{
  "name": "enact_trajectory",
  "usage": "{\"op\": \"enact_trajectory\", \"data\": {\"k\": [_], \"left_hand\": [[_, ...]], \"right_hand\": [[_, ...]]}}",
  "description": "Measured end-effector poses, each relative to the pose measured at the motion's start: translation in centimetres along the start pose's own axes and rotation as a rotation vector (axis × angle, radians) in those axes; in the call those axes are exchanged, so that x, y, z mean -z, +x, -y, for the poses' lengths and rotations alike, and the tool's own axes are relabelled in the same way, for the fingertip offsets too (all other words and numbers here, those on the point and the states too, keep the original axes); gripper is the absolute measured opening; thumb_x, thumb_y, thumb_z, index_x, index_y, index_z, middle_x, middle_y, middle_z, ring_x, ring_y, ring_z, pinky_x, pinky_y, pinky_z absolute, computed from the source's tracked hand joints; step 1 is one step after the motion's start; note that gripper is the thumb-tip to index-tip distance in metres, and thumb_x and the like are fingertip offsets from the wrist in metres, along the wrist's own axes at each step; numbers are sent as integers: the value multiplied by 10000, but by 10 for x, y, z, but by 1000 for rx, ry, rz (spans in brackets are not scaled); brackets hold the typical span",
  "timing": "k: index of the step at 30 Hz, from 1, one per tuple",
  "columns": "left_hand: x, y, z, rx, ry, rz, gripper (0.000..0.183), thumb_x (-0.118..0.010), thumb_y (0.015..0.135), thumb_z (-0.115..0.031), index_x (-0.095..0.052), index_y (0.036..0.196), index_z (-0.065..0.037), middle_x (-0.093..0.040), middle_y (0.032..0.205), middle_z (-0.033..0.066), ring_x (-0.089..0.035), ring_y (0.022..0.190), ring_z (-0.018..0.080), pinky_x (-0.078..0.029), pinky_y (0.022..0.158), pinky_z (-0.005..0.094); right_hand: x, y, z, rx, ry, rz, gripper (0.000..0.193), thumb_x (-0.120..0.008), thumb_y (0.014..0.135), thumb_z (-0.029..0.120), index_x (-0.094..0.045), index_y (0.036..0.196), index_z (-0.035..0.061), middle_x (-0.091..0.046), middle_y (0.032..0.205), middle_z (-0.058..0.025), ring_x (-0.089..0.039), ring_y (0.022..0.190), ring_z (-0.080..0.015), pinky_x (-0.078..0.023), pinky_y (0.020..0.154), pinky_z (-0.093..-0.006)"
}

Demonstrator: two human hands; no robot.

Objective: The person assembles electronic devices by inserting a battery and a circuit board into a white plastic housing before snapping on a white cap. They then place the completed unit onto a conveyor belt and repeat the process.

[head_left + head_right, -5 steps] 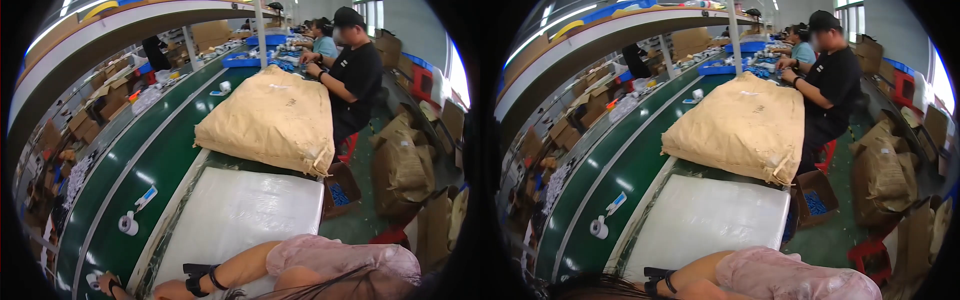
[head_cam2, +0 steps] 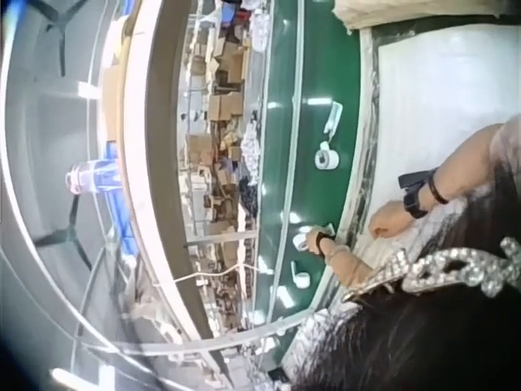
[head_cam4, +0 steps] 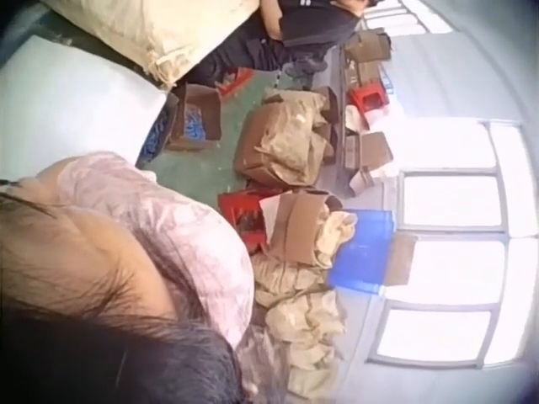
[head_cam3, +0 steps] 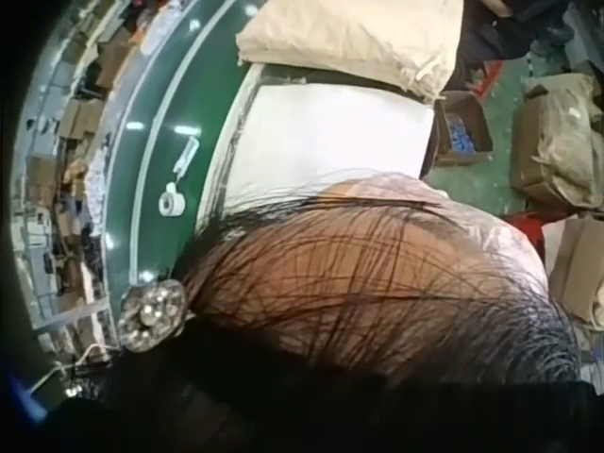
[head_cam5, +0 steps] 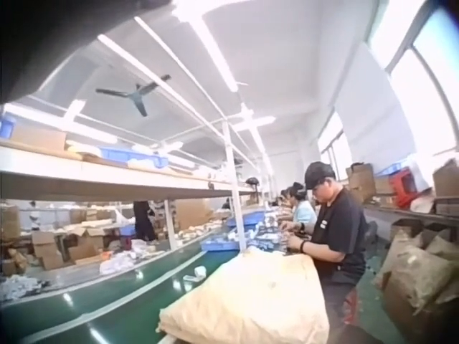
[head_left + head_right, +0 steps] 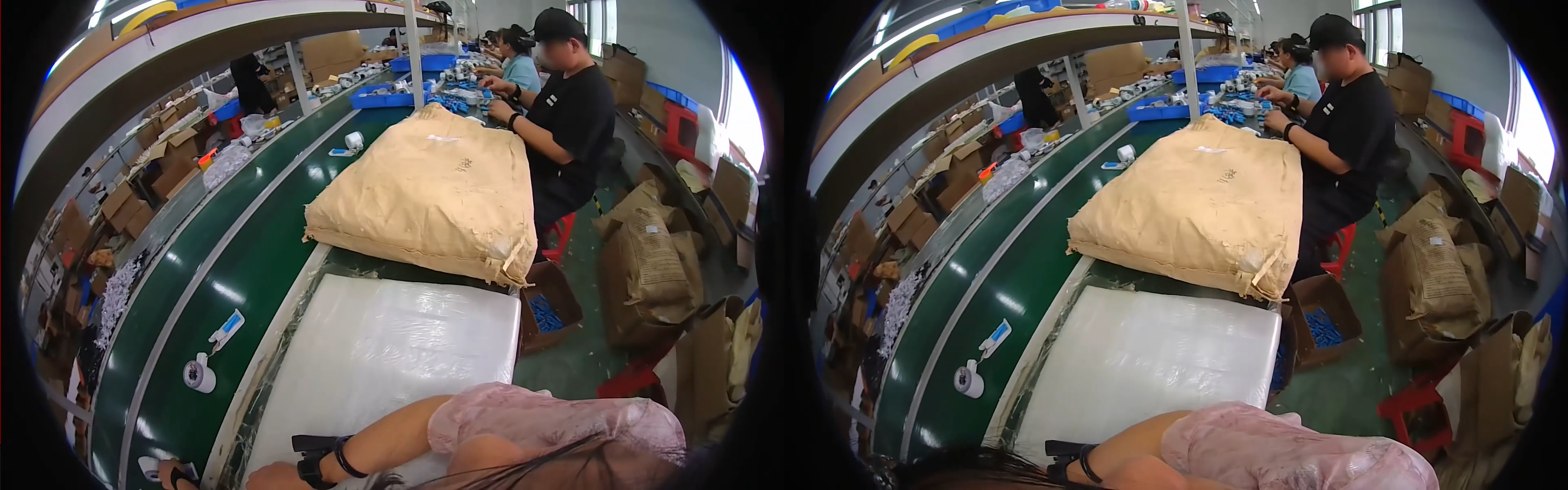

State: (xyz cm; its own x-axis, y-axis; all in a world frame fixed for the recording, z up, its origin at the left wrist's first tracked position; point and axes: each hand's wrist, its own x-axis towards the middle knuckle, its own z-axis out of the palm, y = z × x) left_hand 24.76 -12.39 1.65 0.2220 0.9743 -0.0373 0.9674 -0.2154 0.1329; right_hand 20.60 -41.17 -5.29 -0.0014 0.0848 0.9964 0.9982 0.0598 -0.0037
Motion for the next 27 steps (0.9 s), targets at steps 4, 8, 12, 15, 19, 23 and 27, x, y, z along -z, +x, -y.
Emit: {"op": "enact_trajectory", "data": {"k": [4,8,12,15,19,23,27], "left_hand": [[-34,46,48,-941,-316,-300,438,-496,894,-323,-651,1127,14,-641,1152,240,-628,1070,374,-512,899,440],[-12,24,-3,-286,36,-126,394,-549,846,-248,-646,1085,49,-671,1067,218,-646,983,351,-521,833,426],[-38,88,57,-382,-688,125,329,-576,811,-183,-650,1050,31,-667,985,150,-630,880,293,-512,761,392],[-29,58,48,-503,-1172,443,263,-602,754,-80,-645,1001,1,-613,873,43,-551,748,181,-463,659,312],[22,-10,61,-771,-895,595,250,-602,800,-91,-637,1032,-4,-619,894,57,-559,782,172,-460,703,289],[23,-58,81,-816,-868,850,289,-605,846,-100,-595,1118,0,-614,903,64,-560,777,151,-467,705,289],[29,-77,57,-889,-871,915,294,-605,852,-105,-589,1126,1,-614,910,68,-563,787,158,-469,714,293]], "right_hand": [[29,41,4,-902,534,992,253,-476,968,210,-650,1096,79,-646,1063,-116,-609,926,-292,-498,799,-428],[30,34,0,-922,557,975,255,-464,975,195,-649,1107,80,-649,1047,-108,-609,910,-284,-499,788,-429],[15,30,8,-941,547,1039,256,-463,980,204,-645,1119,89,-646,1055,-107,-608,902,-274,-500,779,-429],[7,5,3,-928,562,932,260,-454,970,181,-643,1125,95,-649,1051,-114,-603,905,-295,-499,780,-440],[17,21,4,-928,491,753,274,-478,918,143,-617,1151,104,-592,1127,-132,-588,926,-327,-482,806,-458],[-23,1,-21,-272,-294,223,412,-583,884,223,-505,1277,124,-482,1271,-119,-456,1171,-340,-407,911,-469],[-46,-30,-48,236,-81,128,357,-561,934,346,-575,1226,141,-556,1202,-85,-494,1137,-289,-387,946,-447]]}}
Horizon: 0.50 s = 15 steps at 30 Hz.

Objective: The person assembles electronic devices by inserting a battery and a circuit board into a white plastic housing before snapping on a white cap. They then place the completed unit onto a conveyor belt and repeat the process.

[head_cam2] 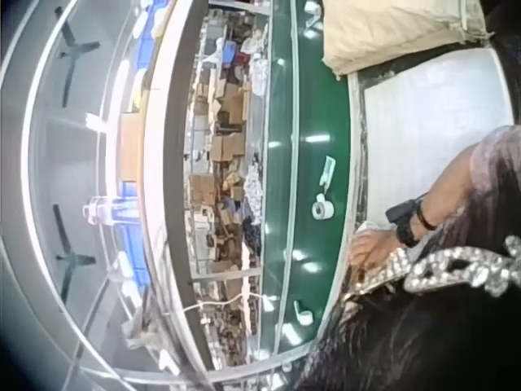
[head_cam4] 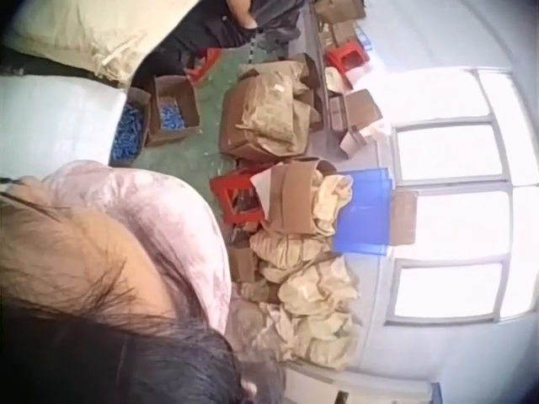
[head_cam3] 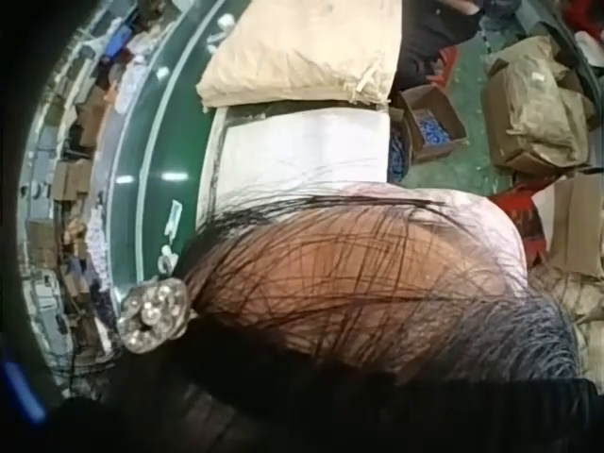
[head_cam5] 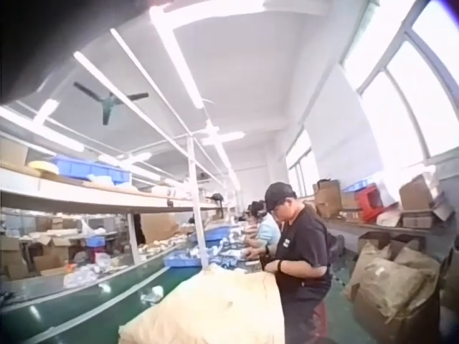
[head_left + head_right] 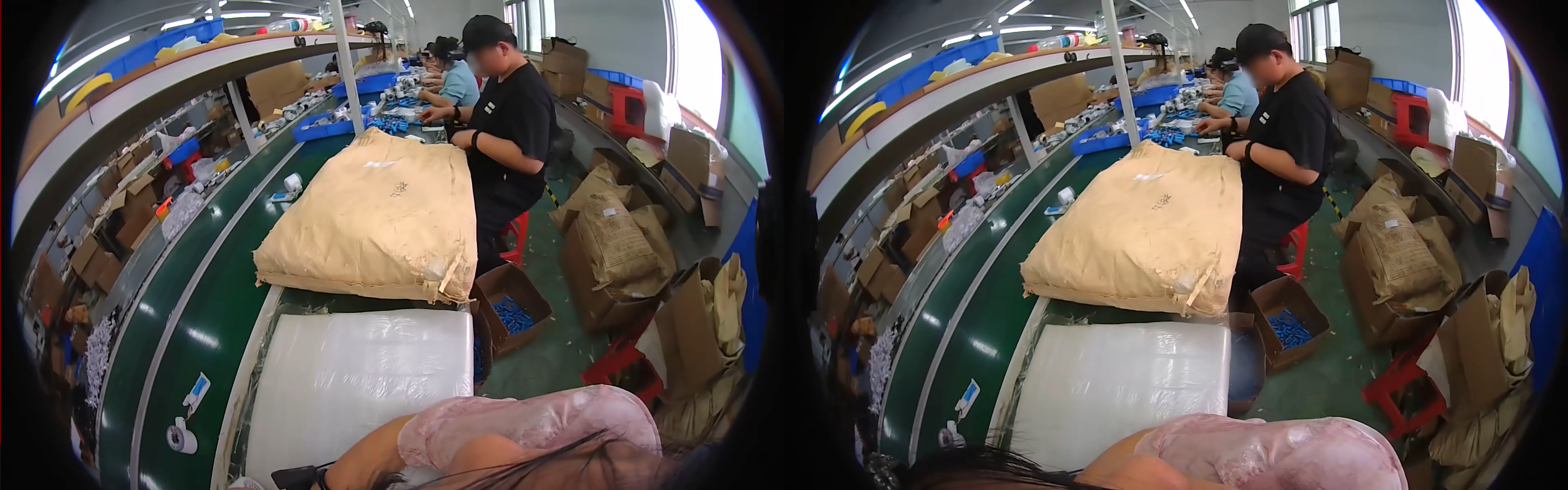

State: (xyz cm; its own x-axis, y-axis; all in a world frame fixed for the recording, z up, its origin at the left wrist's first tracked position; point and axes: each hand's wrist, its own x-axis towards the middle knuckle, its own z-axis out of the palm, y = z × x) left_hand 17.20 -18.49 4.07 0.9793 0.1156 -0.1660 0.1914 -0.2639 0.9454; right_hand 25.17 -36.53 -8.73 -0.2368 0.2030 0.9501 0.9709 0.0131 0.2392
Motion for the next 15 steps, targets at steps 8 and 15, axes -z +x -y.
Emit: {"op": "enact_trajectory", "data": {"k": [8,15], "left_hand": [[-30,-7,-12,-18,-39,78,305,-606,863,-116,-577,1142,2,-614,922,78,-569,807,172,-473,731,301],[21,-118,21,70,-104,-109,315,-606,872,-125,-566,1156,4,-614,933,86,-575,825,183,-476,747,308]], "right_hand": [[-45,-60,39,-575,435,420,302,-477,994,376,-671,1100,170,-589,866,-52,-551,900,-235,-427,901,-450],[66,42,28,-432,535,238,326,-547,844,433,-615,990,149,-576,865,-90,-553,890,-258,-409,930,-467]]}}
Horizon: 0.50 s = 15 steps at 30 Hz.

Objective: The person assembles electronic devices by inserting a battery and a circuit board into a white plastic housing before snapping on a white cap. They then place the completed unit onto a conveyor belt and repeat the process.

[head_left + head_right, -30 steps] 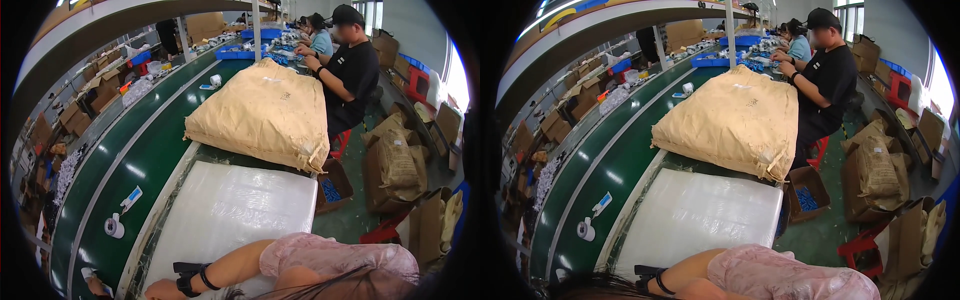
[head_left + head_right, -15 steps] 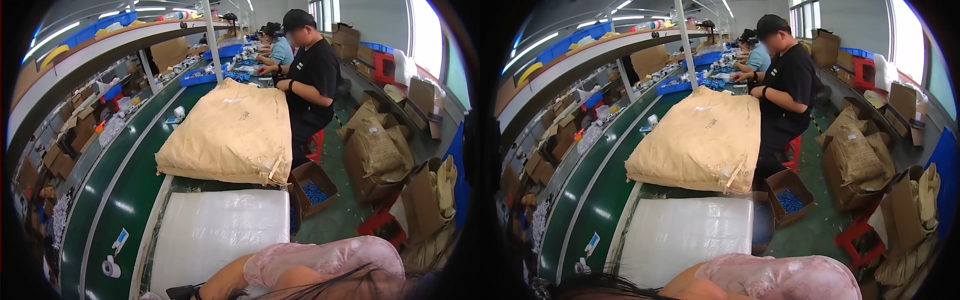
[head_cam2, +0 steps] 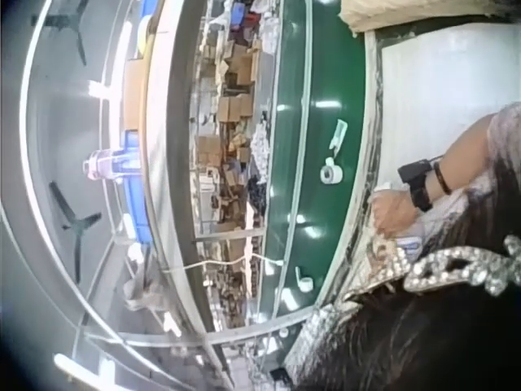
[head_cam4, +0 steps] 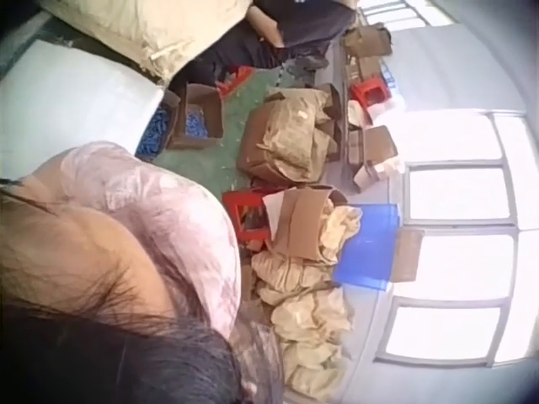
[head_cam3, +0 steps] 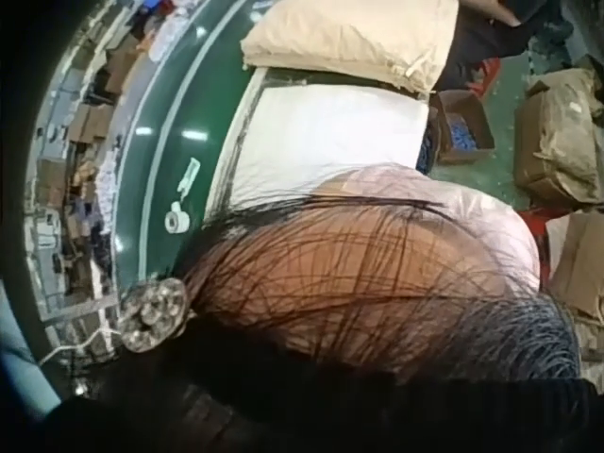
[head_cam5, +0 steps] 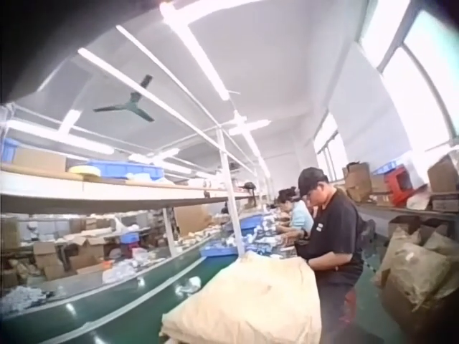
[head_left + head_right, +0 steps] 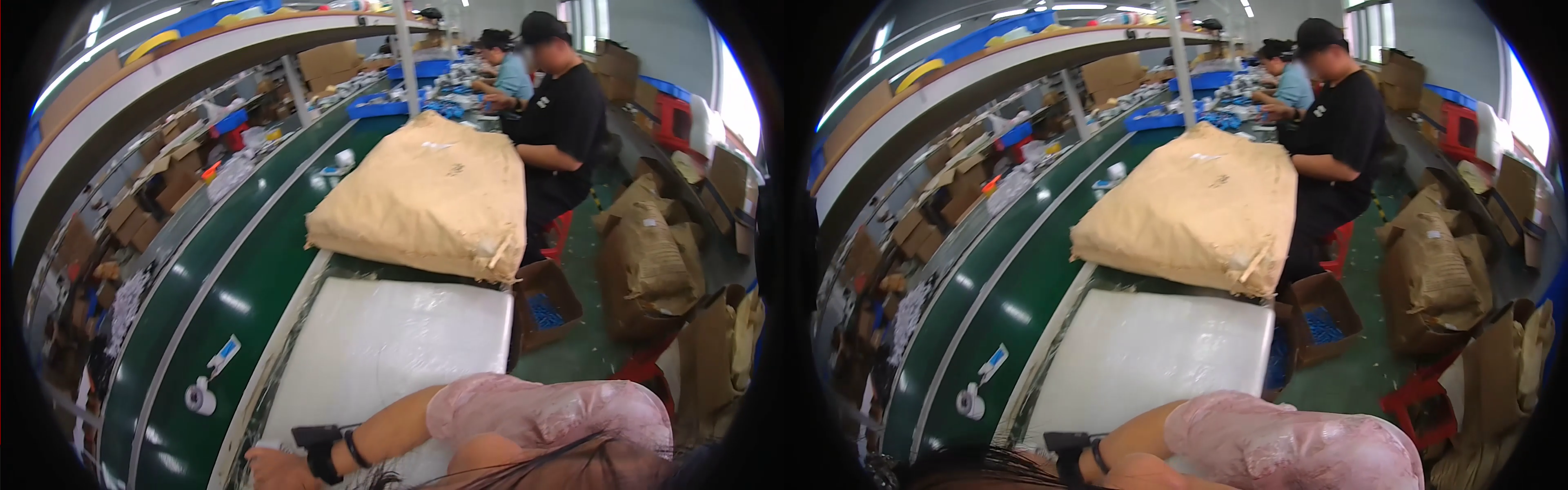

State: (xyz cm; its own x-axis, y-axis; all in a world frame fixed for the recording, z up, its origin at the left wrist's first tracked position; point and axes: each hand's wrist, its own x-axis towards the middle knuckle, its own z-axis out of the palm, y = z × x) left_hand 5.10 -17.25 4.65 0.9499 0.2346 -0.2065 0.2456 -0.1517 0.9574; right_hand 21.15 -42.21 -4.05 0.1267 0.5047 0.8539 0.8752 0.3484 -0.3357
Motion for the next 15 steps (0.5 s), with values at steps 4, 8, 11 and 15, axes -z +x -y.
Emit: {"op": "enact_trajectory", "data": {"k": [4,8,11,15], "left_hand": [[17,-58,10,31,-29,-100,320,-606,877,-130,-560,1164,5,-615,939,90,-578,835,190,-478,755,313],[17,-90,21,42,-72,-145,326,-607,883,-135,-553,1172,6,-615,946,95,-581,845,197,-480,764,317],[10,-97,26,42,-98,-149,331,-607,887,-139,-549,1178,6,-615,950,98,-583,852,202,-481,771,320],[-3,-105,37,58,-138,-149,337,-607,892,-144,-543,1186,7,-615,957,103,-586,862,209,-483,780,324]], "right_hand": [[21,19,22,-301,-119,-43,67,-614,800,139,-562,798,95,-561,790,-72,-569,830,-257,-410,908,-415],[34,29,37,-240,-230,45,55,-547,817,122,-559,780,82,-496,695,-92,-538,768,-241,-371,942,-384],[29,29,40,-238,-184,-39,83,-580,780,140,-547,732,81,-528,697,-79,-548,776,-261,-378,913,-384],[36,33,47,-273,-71,28,91,-599,753,153,-558,726,76,-552,701,-103,-550,750,-289,-385,816,-395]]}}
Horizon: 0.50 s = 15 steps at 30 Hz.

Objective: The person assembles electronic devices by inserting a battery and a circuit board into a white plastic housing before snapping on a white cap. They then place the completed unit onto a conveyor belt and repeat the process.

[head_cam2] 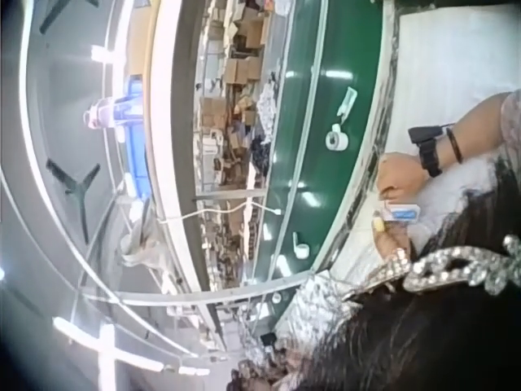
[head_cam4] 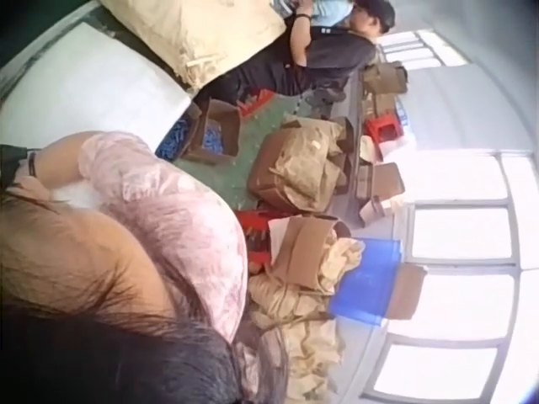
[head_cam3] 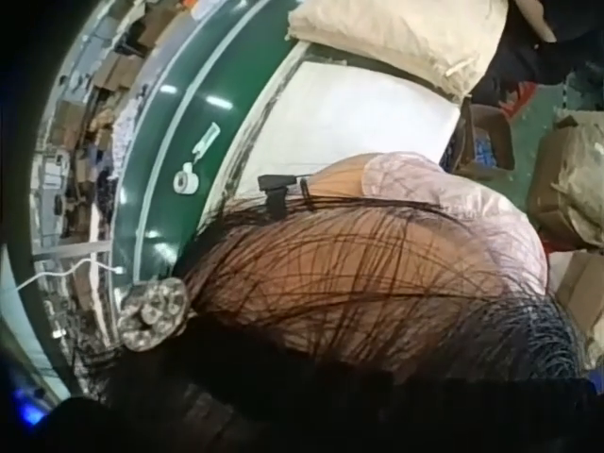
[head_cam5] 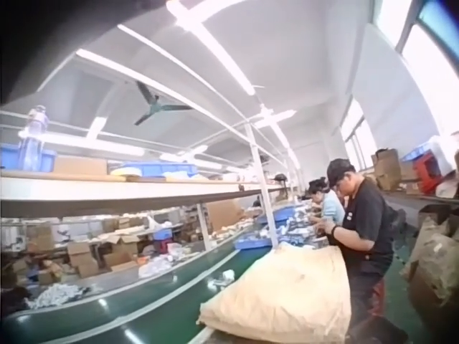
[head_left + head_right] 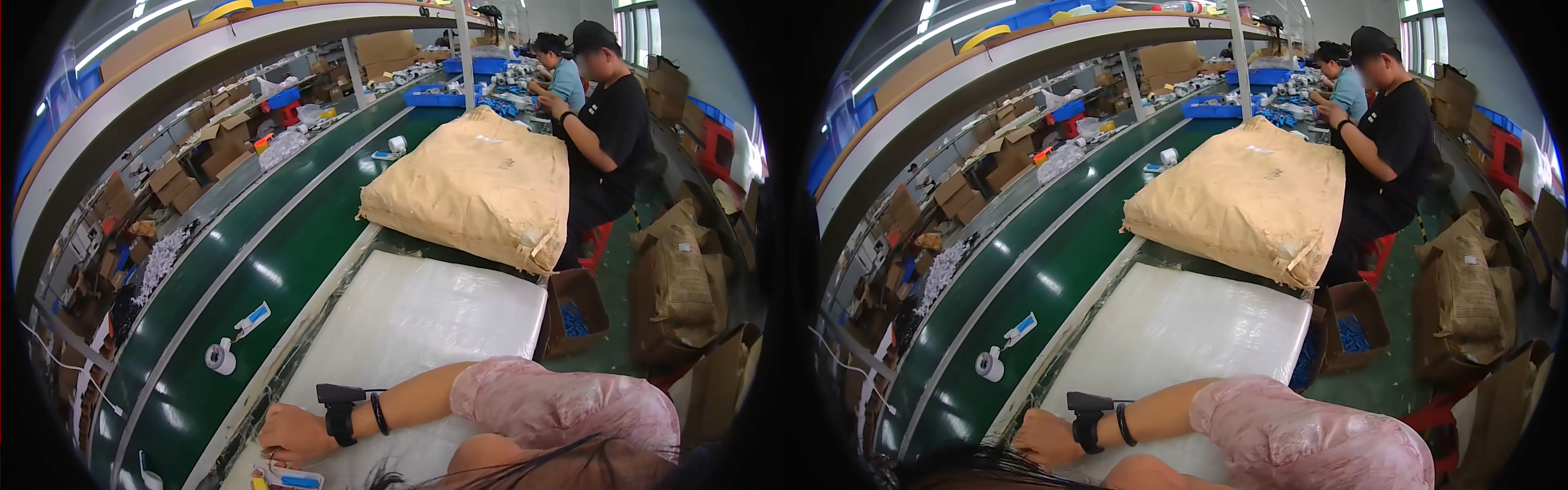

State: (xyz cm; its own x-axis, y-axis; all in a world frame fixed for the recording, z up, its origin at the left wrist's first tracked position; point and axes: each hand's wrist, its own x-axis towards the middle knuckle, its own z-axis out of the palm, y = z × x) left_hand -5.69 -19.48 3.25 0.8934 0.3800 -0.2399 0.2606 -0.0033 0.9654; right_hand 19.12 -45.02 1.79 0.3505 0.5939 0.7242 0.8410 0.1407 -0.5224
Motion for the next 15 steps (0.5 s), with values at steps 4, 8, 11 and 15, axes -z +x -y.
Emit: {"op": "enact_trajectory", "data": {"k": [4,8,11,15], "left_hand": [[-10,3,8,11,-31,27,344,-608,897,-150,-536,1194,8,-615,963,108,-589,872,216,-485,788,328],[-44,29,16,13,-77,111,350,-608,903,-155,-530,1202,9,-615,969,112,-593,882,222,-487,797,332],[-57,44,23,19,-102,143,355,-608,907,-159,-526,1208,9,-616,974,116,-595,890,227,-489,804,336],[-69,55,30,35,-127,159,362,-609,912,-164,-519,1217,10,-616,980,121,-598,900,234,-491,813,340]], "right_hand": [[0,-2,-2,4,18,43,150,-614,731,178,-542,662,66,-556,674,-131,-540,710,-328,-381,707,-422],[7,2,-1,-34,-82,117,181,-694,723,205,-559,672,96,-575,621,-59,-570,656,-298,-400,720,-395],[12,10,1,-46,34,157,208,-711,715,234,-569,663,91,-569,596,-56,-571,658,-313,-398,692,-401],[22,19,1,129,115,272,305,-621,768,255,-504,627,12,-510,602,-198,-493,595,-410,-361,508,-447]]}}
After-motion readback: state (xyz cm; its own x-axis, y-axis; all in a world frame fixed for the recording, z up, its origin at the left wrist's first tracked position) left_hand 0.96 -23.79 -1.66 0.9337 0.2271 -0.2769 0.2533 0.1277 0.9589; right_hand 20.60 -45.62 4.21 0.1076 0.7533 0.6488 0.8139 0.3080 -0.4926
